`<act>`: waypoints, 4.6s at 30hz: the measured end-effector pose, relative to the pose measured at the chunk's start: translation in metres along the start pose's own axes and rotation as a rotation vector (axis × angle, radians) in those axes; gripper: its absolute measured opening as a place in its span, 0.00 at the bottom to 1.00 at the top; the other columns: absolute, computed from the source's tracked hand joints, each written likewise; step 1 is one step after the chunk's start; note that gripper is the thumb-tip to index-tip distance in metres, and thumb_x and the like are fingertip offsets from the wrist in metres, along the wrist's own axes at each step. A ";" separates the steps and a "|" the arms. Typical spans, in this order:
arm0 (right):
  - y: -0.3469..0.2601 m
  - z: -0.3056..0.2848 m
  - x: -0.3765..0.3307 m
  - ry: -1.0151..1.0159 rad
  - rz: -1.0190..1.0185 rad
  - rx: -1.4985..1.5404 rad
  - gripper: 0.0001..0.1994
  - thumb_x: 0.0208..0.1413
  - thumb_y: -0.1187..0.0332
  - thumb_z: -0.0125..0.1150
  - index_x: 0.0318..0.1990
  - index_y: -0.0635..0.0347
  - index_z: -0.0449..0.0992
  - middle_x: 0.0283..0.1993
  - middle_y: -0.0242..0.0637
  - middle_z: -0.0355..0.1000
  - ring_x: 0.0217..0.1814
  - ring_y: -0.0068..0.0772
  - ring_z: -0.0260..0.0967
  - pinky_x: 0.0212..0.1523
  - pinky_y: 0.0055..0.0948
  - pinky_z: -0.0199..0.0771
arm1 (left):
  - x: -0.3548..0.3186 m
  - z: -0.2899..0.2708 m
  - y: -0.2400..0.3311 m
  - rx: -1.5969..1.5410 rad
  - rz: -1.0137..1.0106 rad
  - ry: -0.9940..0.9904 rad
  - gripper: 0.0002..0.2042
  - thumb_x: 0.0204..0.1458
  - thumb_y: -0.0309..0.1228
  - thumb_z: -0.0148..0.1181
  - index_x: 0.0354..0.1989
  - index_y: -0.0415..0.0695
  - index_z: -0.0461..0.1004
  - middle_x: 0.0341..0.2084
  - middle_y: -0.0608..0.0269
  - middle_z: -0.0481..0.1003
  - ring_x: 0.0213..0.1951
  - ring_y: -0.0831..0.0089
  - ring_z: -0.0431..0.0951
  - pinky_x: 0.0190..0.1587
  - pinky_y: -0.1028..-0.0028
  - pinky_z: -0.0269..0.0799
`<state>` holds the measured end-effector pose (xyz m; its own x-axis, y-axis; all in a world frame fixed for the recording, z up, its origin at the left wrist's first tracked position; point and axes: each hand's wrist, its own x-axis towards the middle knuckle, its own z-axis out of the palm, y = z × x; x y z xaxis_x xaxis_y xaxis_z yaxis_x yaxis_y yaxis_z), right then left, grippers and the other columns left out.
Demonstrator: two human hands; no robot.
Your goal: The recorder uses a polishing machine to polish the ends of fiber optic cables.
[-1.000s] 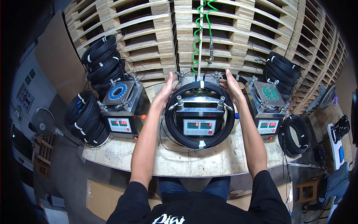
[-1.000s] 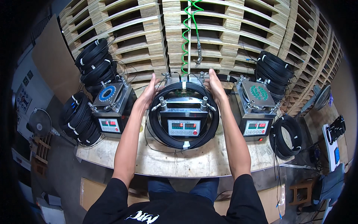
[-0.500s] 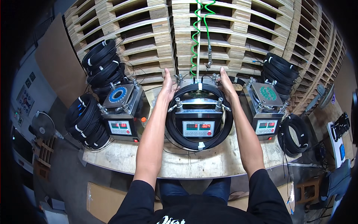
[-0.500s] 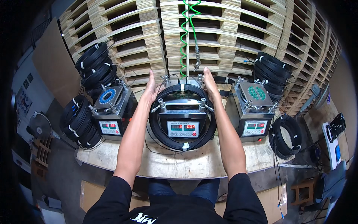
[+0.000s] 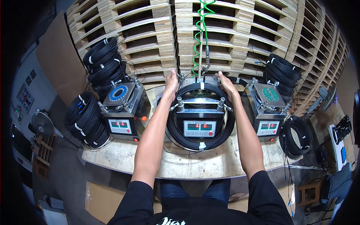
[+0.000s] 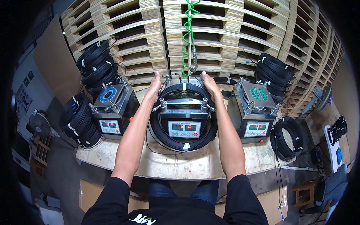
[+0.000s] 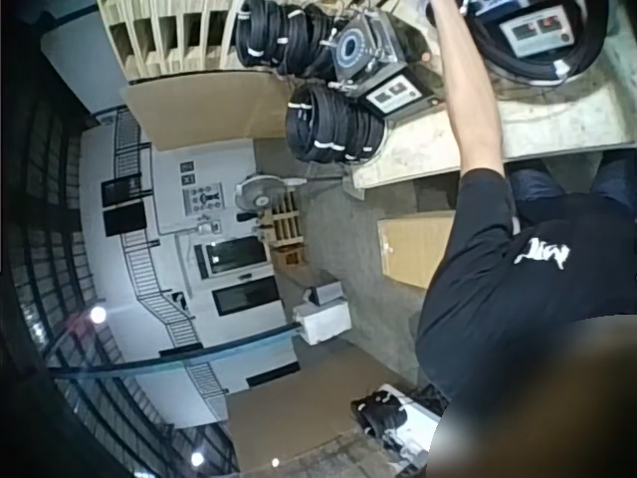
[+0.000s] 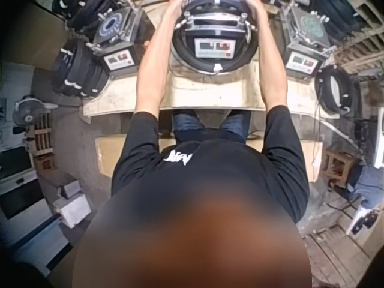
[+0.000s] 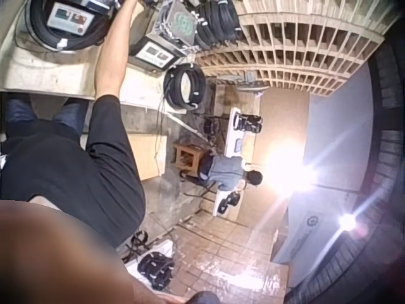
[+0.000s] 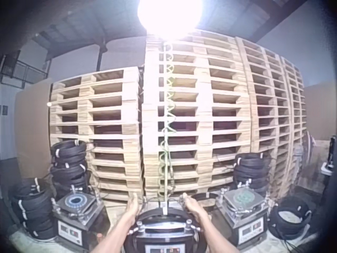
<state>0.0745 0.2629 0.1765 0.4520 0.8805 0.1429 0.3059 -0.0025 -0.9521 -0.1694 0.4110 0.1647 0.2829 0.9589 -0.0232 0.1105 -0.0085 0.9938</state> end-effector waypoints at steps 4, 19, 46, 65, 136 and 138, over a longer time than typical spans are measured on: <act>0.003 -0.002 -0.007 -0.008 0.100 0.038 0.36 0.67 0.36 0.39 0.62 0.61 0.71 0.53 0.43 0.74 0.43 0.32 0.70 0.50 0.34 0.68 | -0.032 0.001 0.014 -0.174 -0.035 -0.025 0.43 0.60 0.67 0.39 0.71 0.43 0.53 0.57 0.46 0.68 0.54 0.59 0.69 0.52 0.62 0.70; 0.004 0.003 -0.004 -0.017 -0.006 -0.181 0.41 0.64 0.31 0.35 0.53 0.63 0.79 0.57 0.51 0.73 0.61 0.39 0.67 0.65 0.34 0.60 | -0.025 0.003 0.006 0.012 0.039 -0.174 0.38 0.62 0.65 0.41 0.65 0.42 0.62 0.37 0.62 0.68 0.35 0.74 0.65 0.39 0.70 0.66; 0.004 0.000 -0.005 0.012 -0.057 -0.116 0.44 0.64 0.30 0.33 0.54 0.67 0.78 0.58 0.53 0.73 0.63 0.43 0.67 0.66 0.34 0.60 | -0.023 0.006 0.000 0.244 0.313 0.058 0.36 0.63 0.59 0.44 0.62 0.34 0.68 0.56 0.38 0.72 0.61 0.49 0.71 0.63 0.62 0.63; 0.038 0.005 0.013 0.076 -0.268 -0.156 0.33 0.66 0.40 0.43 0.51 0.67 0.76 0.48 0.58 0.76 0.54 0.54 0.74 0.56 0.40 0.68 | -0.017 0.000 -0.008 0.196 0.239 0.017 0.39 0.60 0.61 0.48 0.65 0.36 0.64 0.57 0.36 0.72 0.62 0.50 0.70 0.64 0.63 0.61; 0.026 0.002 0.003 0.057 -0.167 -0.198 0.27 0.66 0.48 0.53 0.52 0.68 0.77 0.44 0.43 0.78 0.47 0.28 0.70 0.52 0.28 0.68 | -0.018 -0.003 -0.011 0.076 0.409 -0.202 0.29 0.63 0.50 0.55 0.65 0.43 0.66 0.39 0.57 0.76 0.37 0.73 0.73 0.41 0.75 0.70; 0.025 0.001 0.002 0.074 -0.146 -0.221 0.28 0.66 0.47 0.53 0.52 0.68 0.77 0.43 0.44 0.78 0.47 0.29 0.71 0.52 0.28 0.69 | -0.021 -0.003 -0.004 0.063 0.389 -0.240 0.29 0.63 0.49 0.55 0.66 0.43 0.65 0.38 0.59 0.75 0.36 0.74 0.72 0.39 0.77 0.68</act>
<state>0.0819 0.2651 0.1527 0.4473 0.8422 0.3010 0.5438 0.0112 -0.8392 -0.1789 0.3916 0.1614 0.5266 0.7882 0.3184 0.0081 -0.3792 0.9253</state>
